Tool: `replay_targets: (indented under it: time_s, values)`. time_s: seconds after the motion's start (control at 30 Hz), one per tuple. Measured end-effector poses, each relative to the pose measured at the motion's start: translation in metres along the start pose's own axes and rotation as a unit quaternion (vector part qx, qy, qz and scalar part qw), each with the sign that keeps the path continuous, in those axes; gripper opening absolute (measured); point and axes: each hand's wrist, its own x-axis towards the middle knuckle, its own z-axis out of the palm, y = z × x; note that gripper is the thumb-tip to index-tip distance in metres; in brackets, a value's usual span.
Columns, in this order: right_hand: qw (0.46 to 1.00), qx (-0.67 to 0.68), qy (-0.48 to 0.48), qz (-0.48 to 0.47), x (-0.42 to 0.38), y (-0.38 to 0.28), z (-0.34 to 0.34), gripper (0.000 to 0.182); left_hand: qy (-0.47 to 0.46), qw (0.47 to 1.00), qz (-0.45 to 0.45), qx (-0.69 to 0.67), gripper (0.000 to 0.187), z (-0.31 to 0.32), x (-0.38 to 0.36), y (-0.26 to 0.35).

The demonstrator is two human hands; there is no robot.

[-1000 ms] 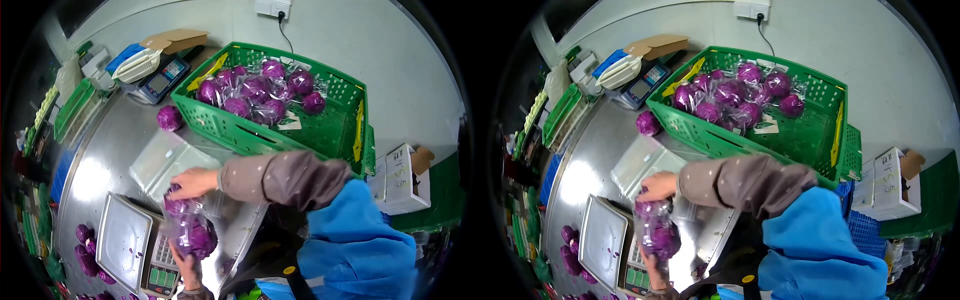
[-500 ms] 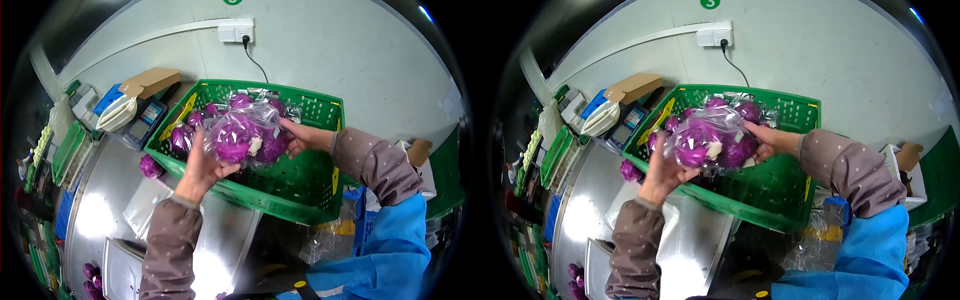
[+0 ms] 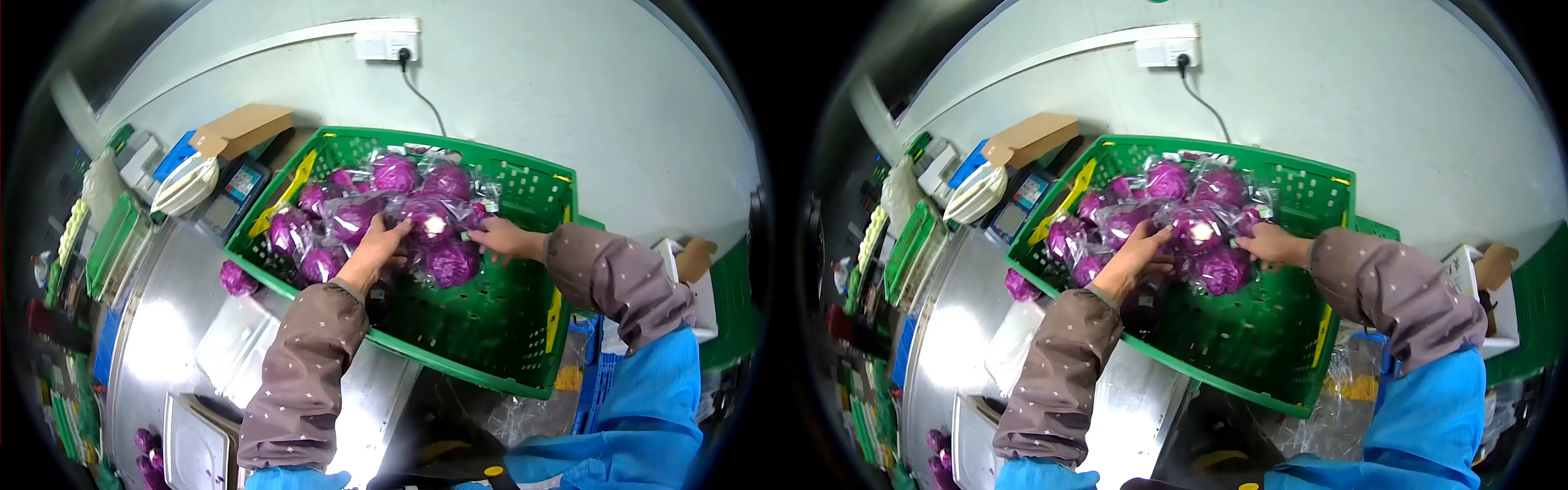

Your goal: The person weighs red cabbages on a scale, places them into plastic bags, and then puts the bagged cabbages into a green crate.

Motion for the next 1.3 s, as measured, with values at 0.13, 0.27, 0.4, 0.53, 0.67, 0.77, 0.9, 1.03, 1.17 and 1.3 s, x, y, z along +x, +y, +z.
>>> replay_targets:
  time_s: [0.13, 0.27, 0.4, 0.53, 0.67, 0.77, 0.9, 1.03, 1.17, 1.3]
  values:
    - [0.943, -0.248, 0.165, -0.152, 0.008, 0.005, 0.003, 0.037, 0.108, 0.968, 0.218, 0.056, 0.050, -0.022, -0.033, -0.014]
    - [0.943, -0.150, 0.143, -0.259, 0.007, -0.030, 0.006, 0.033, 0.279, 0.854, 0.439, 0.024, 0.023, -0.032, -0.120, -0.035]
    - [0.949, -0.087, 0.092, -0.290, 0.061, -0.060, 0.007, 0.044, 0.347, 0.857, 0.381, 0.009, 0.014, -0.052, -0.231, -0.091]
    - [0.920, -0.095, 0.095, -0.368, 0.107, -0.123, 0.053, 0.035, 0.467, 0.834, 0.294, -0.012, 0.015, -0.078, -0.332, -0.179]
    - [0.892, -0.050, -0.133, -0.430, 0.006, -0.217, 0.169, 0.006, 0.686, 0.698, 0.205, -0.012, 0.019, -0.106, -0.475, -0.280]
    - [0.875, -0.112, -0.204, -0.424, -0.046, -0.250, 0.251, 0.003, 0.805, 0.586, 0.055, -0.073, 0.038, -0.123, -0.596, -0.365]
    - [0.836, -0.179, -0.310, -0.415, -0.129, -0.276, 0.350, 0.009, 0.907, 0.280, -0.196, 0.246, 0.073, -0.146, -0.777, -0.448]
    - [0.829, -0.179, -0.391, -0.359, -0.189, -0.279, 0.425, 0.013, 0.874, 0.323, -0.350, 0.094, 0.089, -0.148, -0.850, -0.471]
    - [0.809, -0.202, -0.437, -0.336, -0.230, -0.275, 0.483, 0.013, 0.878, 0.349, -0.289, 0.155, 0.084, -0.146, -0.854, -0.508]
    - [0.787, -0.176, -0.507, -0.305, -0.268, -0.268, 0.548, 0.011, 0.870, 0.445, 0.049, -0.206, 0.077, -0.125, -0.832, -0.491]
